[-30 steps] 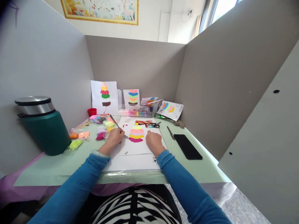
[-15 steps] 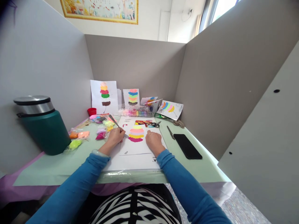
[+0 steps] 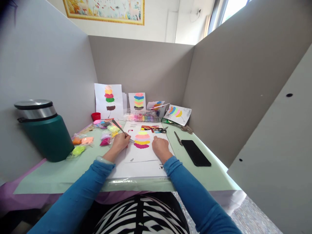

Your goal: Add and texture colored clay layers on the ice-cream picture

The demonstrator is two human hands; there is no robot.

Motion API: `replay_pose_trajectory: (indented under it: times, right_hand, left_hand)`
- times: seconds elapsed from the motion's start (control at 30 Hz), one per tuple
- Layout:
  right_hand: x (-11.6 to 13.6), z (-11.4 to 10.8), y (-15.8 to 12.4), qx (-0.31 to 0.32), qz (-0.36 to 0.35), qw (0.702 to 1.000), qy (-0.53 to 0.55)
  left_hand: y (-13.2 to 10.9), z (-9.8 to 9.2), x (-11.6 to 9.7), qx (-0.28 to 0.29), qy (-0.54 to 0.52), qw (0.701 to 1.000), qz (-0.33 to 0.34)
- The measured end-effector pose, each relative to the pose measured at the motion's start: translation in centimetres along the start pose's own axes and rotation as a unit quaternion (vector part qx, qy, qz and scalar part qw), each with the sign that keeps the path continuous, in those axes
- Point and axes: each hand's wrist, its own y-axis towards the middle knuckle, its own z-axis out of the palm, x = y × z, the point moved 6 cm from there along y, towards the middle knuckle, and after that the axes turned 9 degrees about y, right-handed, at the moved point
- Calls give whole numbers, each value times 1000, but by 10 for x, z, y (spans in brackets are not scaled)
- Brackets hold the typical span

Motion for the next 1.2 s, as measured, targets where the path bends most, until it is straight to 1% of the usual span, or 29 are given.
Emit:
replay_pose_trajectory:
  times: [0.1,0.17,0.2,0.33,0.37,0.47,0.53,0.57,0.63,0.7,0.77,0.83,0.93,1.03,1.07,1.1,1.13,1.2]
  right_hand:
    - [0,0,0,1,-2,1000,0]
    - [0,1,0,-1,-2,1000,0]
    - [0,1,1,-2,-1,1000,0]
    - [-1,2,1,-8,0,1000,5]
    - [-1,2,1,-9,-1,1000,8]
    - [-2,-3,0,-41,-6,998,47]
    - [-1,-10,-2,-83,-31,989,120]
    - [1,-13,-3,-101,-56,979,171]
    - [7,-18,-6,-115,-121,943,289]
    - [13,-20,-7,-105,-174,891,405]
    - [18,-20,-7,-80,-196,836,506]
    - [22,-19,-6,-48,-191,788,583]
    - [22,-19,-3,-7,-150,727,670]
    - [13,-19,0,-11,-95,665,741]
    - [10,-18,1,-17,-79,650,756]
    - [8,-16,2,-15,-68,641,764]
    - [9,-14,3,-4,-63,639,766]
    - [14,-8,4,38,-62,646,760]
  left_hand:
    - [1,5,5,28,-26,999,-22]
    - [0,6,4,47,-37,998,-19]
    - [0,5,2,45,-41,998,-11]
    - [-3,-7,-7,-22,-79,996,30]
    - [-3,-9,-9,-29,-95,994,41]
    - [-5,-7,-17,-22,-125,988,93]
    - [-8,-6,-24,-21,-97,984,145]
    - [-11,-6,-28,-25,-64,983,171]
    - [-16,-3,-36,-26,21,975,217]
    - [-21,2,-43,-21,97,961,259]
    - [-26,7,-49,-12,150,944,293]
    - [-28,9,-52,-13,179,935,306]
    - [-29,5,-52,-38,161,942,293]
    - [-27,1,-49,-39,99,953,284]
    - [-26,1,-48,-33,78,954,286]
    - [-25,1,-47,-28,62,955,287]
    - [-24,2,-46,-27,52,956,287]
    - [-23,3,-45,-32,47,957,284]
